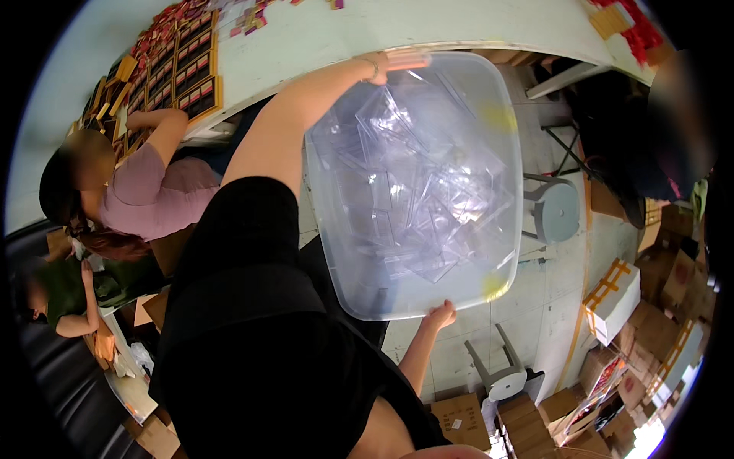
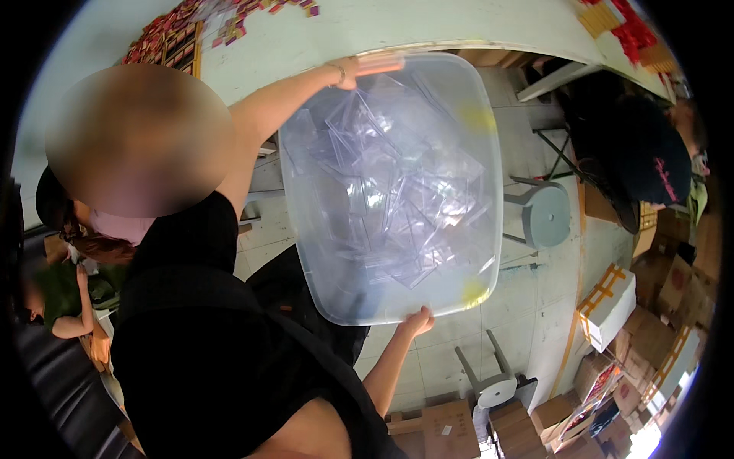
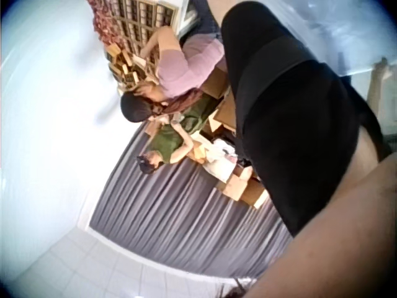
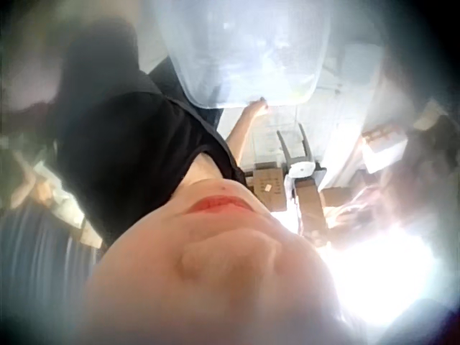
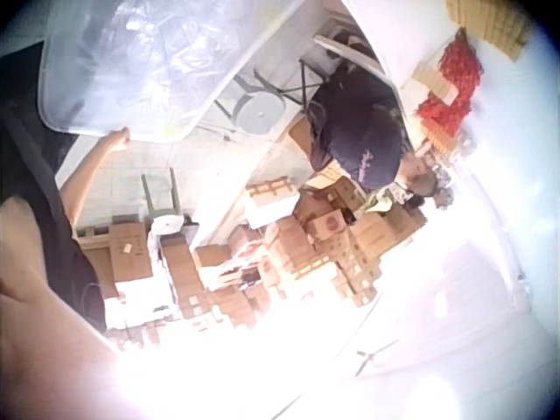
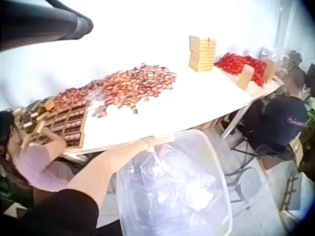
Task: The person places small wrapped chocolate bars into the compartments of rectangular cardboard trays. They then cover the filled trays with clear plastic lids and stack them. Later, they handle dark chocolate bars, placing them into similar trays and stacking the completed units on the table.
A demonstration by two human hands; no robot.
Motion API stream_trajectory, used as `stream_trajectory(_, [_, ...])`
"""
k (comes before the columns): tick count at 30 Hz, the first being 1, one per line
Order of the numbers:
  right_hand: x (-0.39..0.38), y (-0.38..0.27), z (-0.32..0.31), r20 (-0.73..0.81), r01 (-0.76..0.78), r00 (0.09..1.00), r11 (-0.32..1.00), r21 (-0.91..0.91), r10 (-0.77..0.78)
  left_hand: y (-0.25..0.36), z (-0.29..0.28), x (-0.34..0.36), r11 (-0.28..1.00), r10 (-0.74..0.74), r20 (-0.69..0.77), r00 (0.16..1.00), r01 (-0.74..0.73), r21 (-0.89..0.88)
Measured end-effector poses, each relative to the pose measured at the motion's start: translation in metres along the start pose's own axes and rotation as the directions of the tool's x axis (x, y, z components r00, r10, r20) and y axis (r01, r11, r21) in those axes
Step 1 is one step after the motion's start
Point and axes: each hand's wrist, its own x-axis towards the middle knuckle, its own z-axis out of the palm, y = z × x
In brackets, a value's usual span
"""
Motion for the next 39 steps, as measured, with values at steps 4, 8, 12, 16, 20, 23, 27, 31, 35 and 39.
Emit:
stream_trajectory(4, [0.013, 0.035, -0.044, 0.021, 0.007, 1.000, 0.993, -0.114, -0.004, 0.013, -0.040, -0.093, 0.870, 0.244, -0.064, 0.968, -0.247, -0.428])
stream_trajectory(8, [0.020, 0.039, -0.039, 0.033, 0.059, 0.998, 0.974, -0.220, -0.053, 0.008, 0.002, -0.259, 0.759, -0.383, -0.224, 0.896, 0.167, -0.629])
stream_trajectory(12, [0.063, 0.066, -0.050, 0.165, 0.145, 0.983, 0.875, -0.462, -0.076, 0.065, 0.066, -0.331, 0.545, -0.660, 0.193, 0.726, 0.639, -0.543])
stream_trajectory(16, [0.046, 0.040, -0.048, 0.260, 0.223, 0.962, 0.788, -0.574, -0.082, 0.096, 0.071, -0.352, 0.361, -0.656, 0.343, 0.673, 0.678, -0.640])
stream_trajectory(20, [0.059, 0.025, -0.061, 0.381, 0.285, 0.923, 0.762, -0.582, -0.054, 0.115, 0.091, -0.395, 0.319, -0.734, 0.287, 0.615, 0.687, -0.653])
stream_trajectory(23, [0.078, 0.015, -0.075, 0.422, 0.378, 0.901, 0.663, -0.646, -0.102, 0.137, 0.102, -0.449, 0.204, -0.777, 0.337, 0.531, 0.719, -0.664])
stream_trajectory(27, [0.112, 0.010, -0.080, 0.490, 0.458, 0.867, 0.530, -0.714, -0.089, 0.167, 0.110, -0.512, 0.094, -0.827, 0.366, 0.427, 0.747, -0.659])
stream_trajectory(31, [0.167, 0.016, -0.073, 0.515, 0.633, 0.768, 0.575, -0.519, -0.381, 0.161, 0.114, -0.517, 0.182, -0.801, 0.300, 0.518, 0.688, -0.703])
stream_trajectory(35, [0.146, 0.019, -0.057, 0.543, 0.633, 0.754, 0.629, -0.452, -0.370, 0.132, 0.102, -0.500, 0.303, -0.782, 0.165, 0.601, 0.598, -0.742])
stream_trajectory(39, [0.079, 0.003, -0.061, 0.459, 0.420, 0.874, 0.724, -0.547, -0.160, 0.107, 0.051, -0.475, 0.198, -0.737, 0.314, 0.598, 0.636, -0.746])
